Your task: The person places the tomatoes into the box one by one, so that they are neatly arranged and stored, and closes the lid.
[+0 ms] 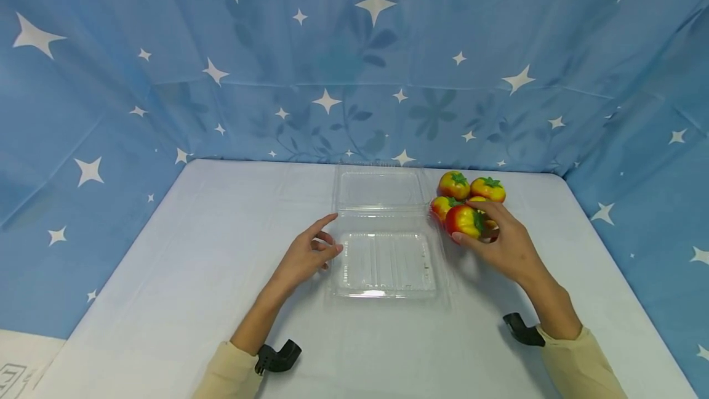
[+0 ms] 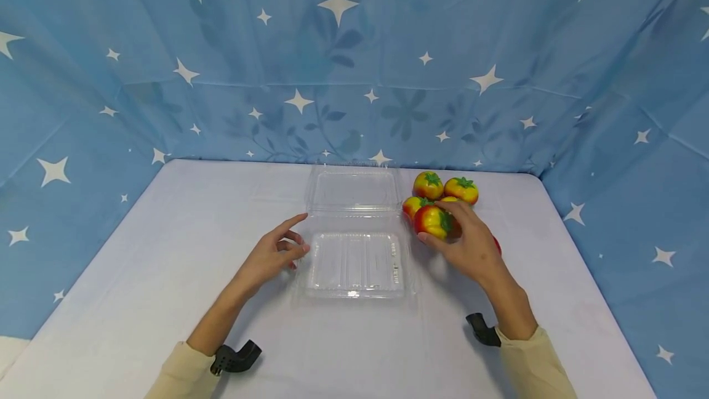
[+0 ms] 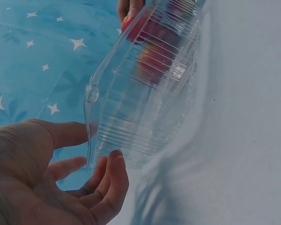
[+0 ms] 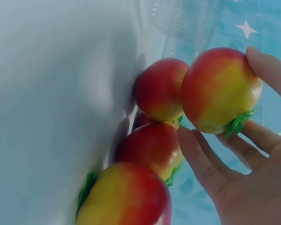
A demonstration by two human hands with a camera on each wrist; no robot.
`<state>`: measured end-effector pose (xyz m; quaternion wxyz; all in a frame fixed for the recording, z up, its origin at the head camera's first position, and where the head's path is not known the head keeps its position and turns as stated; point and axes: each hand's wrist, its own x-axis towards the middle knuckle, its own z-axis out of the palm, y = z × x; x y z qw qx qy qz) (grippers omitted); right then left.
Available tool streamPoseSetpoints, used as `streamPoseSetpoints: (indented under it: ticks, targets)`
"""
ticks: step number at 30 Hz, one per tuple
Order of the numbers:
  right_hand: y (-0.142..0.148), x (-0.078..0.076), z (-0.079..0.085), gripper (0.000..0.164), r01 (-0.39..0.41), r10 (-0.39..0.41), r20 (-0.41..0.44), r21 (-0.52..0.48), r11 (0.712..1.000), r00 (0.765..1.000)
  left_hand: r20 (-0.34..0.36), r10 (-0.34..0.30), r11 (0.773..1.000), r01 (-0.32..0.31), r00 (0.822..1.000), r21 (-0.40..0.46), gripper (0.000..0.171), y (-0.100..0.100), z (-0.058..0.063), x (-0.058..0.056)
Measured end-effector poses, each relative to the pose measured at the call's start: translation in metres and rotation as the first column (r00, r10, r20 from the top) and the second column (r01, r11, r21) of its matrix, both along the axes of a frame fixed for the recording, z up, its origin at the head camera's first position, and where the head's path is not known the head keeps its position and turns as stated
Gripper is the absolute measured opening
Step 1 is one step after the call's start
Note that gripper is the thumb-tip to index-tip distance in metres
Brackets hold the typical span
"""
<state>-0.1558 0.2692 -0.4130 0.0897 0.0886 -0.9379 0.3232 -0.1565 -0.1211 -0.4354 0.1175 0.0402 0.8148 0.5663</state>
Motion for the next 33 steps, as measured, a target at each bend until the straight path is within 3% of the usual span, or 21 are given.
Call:
streamPoseSetpoints:
  ticks: [14, 24, 33]
  targets:
    - [-0.011, 0.000, 0.010, 0.072, -0.030, 0.054, 0.132, -0.182, 0.983, 0.990, 0.024, -0.011, 0.999, 0.009, 1.000, 0.053, 0.075, -0.002, -0.001, -0.004]
    - [-0.017, -0.002, 0.003, 0.072, -0.133, 0.167, 0.077, -0.328, 0.935, 0.983, 0.081, 0.005, 0.994, -0.014, 0.997, 0.109, 0.066, -0.002, 0.000, -0.001]
    - [-0.027, -0.008, 0.004, 0.073, -0.167, 0.204, 0.057, -0.388, 0.907, 0.977, 0.081, -0.022, 0.988, 0.009, 0.996, 0.152, 0.069, -0.004, -0.001, -0.003]
